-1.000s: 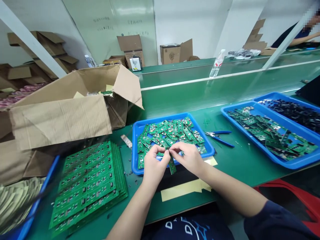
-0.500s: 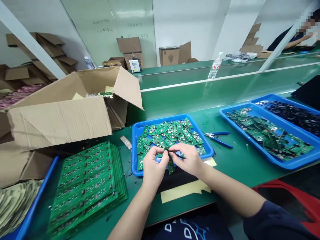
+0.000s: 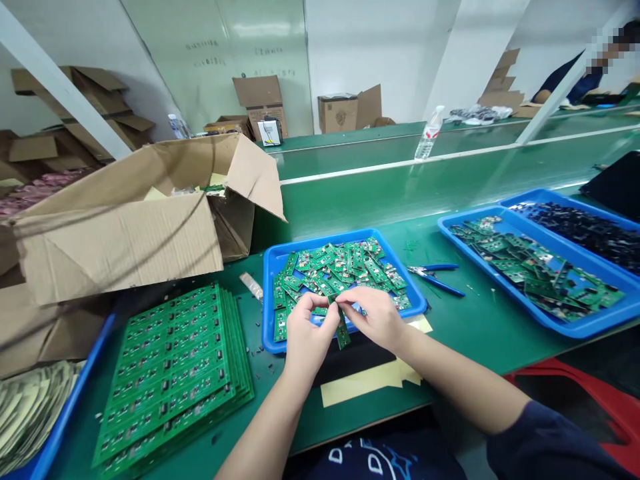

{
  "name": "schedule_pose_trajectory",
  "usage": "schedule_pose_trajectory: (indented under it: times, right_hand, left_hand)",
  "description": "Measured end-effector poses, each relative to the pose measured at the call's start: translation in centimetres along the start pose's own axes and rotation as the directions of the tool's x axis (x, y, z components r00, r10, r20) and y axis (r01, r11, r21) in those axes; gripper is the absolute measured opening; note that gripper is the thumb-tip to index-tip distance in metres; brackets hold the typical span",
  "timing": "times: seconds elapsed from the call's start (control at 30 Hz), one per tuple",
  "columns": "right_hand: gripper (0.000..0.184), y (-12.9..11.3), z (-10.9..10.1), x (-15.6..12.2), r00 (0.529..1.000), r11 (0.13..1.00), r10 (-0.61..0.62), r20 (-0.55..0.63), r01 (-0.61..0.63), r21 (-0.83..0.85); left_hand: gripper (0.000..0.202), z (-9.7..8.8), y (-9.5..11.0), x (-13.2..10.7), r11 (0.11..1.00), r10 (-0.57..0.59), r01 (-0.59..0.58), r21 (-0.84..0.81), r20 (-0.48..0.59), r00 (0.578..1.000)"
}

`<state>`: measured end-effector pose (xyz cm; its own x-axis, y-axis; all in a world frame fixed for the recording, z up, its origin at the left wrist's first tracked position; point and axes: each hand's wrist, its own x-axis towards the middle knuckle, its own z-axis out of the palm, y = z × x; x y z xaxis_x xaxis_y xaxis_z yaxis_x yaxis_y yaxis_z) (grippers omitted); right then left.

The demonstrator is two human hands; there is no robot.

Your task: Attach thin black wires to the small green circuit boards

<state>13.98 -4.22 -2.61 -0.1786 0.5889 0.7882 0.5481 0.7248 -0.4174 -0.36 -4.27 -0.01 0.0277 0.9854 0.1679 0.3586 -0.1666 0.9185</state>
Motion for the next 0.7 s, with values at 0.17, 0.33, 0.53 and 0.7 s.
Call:
schedule_pose_trajectory:
  times: [0.17, 0.33, 0.53, 0.7]
  right_hand:
    - [0.011, -0.22, -0.1, 0.09, 0.999, 1.0, 0.013, 0.029, -0.014, 0.023]
    - [0.013, -0.18, 0.0, -0.2, 0.999, 0.998, 0.051, 0.014, -0.051, 0.031]
    - [0.03, 0.01, -0.16, -0.27, 0.99, 0.987, 0.12, 0.068, -0.126, 0.098]
    - [0.011, 0.05, -0.58, 0.19, 0.995, 0.996, 0.076, 0.066, -0.079, 0.036]
  left_hand:
    - [0.015, -0.1, 0.14, -0.01, 0.998, 0.018, -0.017, 0.054, -0.02, 1.0]
    - [0.015, -0.14, 0.36, 0.05, 0.999, 0.003, -0.004, -0.032, -0.045, 0.999]
    - [0.015, -0.12, 0.18, 0.1, 1.0, 0.018, -0.018, -0.006, -0.046, 0.999]
    - [0.012, -0.07, 0.36, 0.19, 1.0, 0.016, -0.017, -0.019, -0.067, 0.998]
